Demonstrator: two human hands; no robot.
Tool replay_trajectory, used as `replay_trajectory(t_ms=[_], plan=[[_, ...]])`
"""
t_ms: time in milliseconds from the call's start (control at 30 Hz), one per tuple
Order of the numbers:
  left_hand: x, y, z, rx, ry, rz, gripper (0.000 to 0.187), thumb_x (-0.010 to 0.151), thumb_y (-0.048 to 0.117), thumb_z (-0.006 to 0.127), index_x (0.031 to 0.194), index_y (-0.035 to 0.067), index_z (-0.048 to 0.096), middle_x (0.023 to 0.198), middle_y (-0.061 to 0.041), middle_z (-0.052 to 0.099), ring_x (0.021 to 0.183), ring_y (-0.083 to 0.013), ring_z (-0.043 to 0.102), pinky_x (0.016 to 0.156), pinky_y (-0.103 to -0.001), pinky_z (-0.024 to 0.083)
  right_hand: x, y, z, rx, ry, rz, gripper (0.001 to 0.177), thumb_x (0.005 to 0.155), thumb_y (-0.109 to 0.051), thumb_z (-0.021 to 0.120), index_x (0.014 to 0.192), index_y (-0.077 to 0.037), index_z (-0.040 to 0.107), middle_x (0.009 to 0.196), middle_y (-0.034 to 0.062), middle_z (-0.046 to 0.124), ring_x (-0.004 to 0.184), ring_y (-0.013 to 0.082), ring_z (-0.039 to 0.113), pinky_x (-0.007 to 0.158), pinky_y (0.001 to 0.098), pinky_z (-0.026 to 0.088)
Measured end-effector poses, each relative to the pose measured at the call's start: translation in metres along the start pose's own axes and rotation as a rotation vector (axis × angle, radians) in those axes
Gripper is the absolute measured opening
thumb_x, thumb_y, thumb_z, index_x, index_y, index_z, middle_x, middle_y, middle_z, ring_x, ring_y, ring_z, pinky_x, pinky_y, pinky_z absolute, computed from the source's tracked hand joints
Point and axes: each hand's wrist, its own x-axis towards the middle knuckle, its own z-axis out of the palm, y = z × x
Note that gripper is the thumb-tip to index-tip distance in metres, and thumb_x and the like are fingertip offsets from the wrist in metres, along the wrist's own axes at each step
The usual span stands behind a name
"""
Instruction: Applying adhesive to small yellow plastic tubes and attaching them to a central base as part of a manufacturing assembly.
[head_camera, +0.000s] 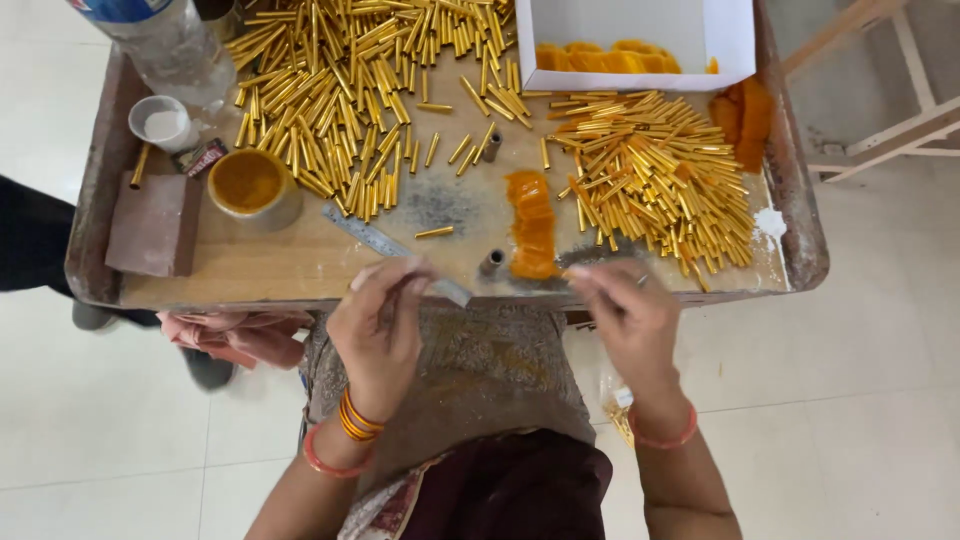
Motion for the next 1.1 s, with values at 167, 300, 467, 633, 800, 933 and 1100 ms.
replay_trajectory(t_ms=[167,300,467,633,800,933,1100], plan=[[0.051,-0.032,0.01,0.631,-0.168,0.217,0.017,0.093,0.008,0.071,0.109,0.004,0.071,0.102,-0.012,0.07,0.087,-0.0312,0.07,0.076,-0.039,0.055,0.031,0.009,0.006,-0.192,0.121,-0.117,0.015,0.096,-0.002,0.077,0.11,-0.003,0.073,0.108,0.0134,0.062,0.092,0.024,0.065,0.077,0.035,0.054],[0.057,-0.037,0.011,0.839,-0.215,0.364,0.012,0.089,0.011,0.072,0.099,0.006,0.067,0.098,-0.011,0.069,0.09,-0.0361,0.069,0.077,-0.046,0.054,0.033,0.005,0.016,-0.178,-0.145,-0.111,0.013,0.093,-0.005,0.077,0.106,-0.002,0.074,0.095,0.0117,0.067,0.078,0.0257,0.067,0.067,0.0367,0.053],[0.005,-0.005,0.024,0.423,-0.25,0.166,0.023,0.092,-0.005,0.065,0.113,0.005,0.066,0.101,-0.013,0.071,0.087,-0.0299,0.072,0.075,-0.037,0.057,0.051,0.005,0.014,-0.236,-0.3,-0.129,0.014,0.091,-0.009,0.076,0.103,-0.002,0.074,0.09,0.0127,0.067,0.074,0.0293,0.067,0.065,0.0389,0.053],[-0.041,-0.025,0.048,0.091,-0.405,-0.056,0.042,0.093,-0.01,0.064,0.131,0.005,0.062,0.098,-0.012,0.072,0.087,-0.0243,0.074,0.077,-0.032,0.059,0.061,0.006,0.014,-0.357,-0.437,-0.221,0.011,0.09,-0.01,0.074,0.098,-0.003,0.074,0.087,0.0111,0.067,0.075,0.0299,0.068,0.065,0.0397,0.054],[-0.042,-0.037,0.057,-0.241,-0.528,-0.496,0.059,0.095,-0.008,0.06,0.151,0.006,0.045,0.094,-0.007,0.071,0.082,-0.0119,0.075,0.071,-0.026,0.062,0.067,0.008,0.014,-0.338,-0.451,-0.324,0.013,0.089,-0.011,0.075,0.097,-0.003,0.072,0.09,0.0097,0.068,0.076,0.0289,0.068,0.065,0.0388,0.055],[-0.039,-0.043,0.062,-0.262,-0.547,-0.563,0.059,0.096,-0.008,0.062,0.151,0.006,0.045,0.091,-0.007,0.071,0.081,-0.012,0.073,0.07,-0.026,0.061,0.068,0.009,0.014,-0.306,-0.437,-0.329,0.013,0.088,-0.011,0.076,0.097,-0.002,0.072,0.09,0.0094,0.068,0.076,0.0289,0.068,0.066,0.0386,0.055],[-0.039,-0.047,0.064,-0.3,-0.539,-0.549,0.061,0.095,-0.009,0.059,0.152,0.006,0.043,0.095,-0.008,0.07,0.084,-0.0108,0.075,0.074,-0.025,0.063,0.068,0.008,0.013,-0.292,-0.428,-0.315,0.013,0.088,-0.009,0.077,0.096,-0.001,0.072,0.09,0.0096,0.068,0.075,0.0291,0.068,0.065,0.0386,0.055]])
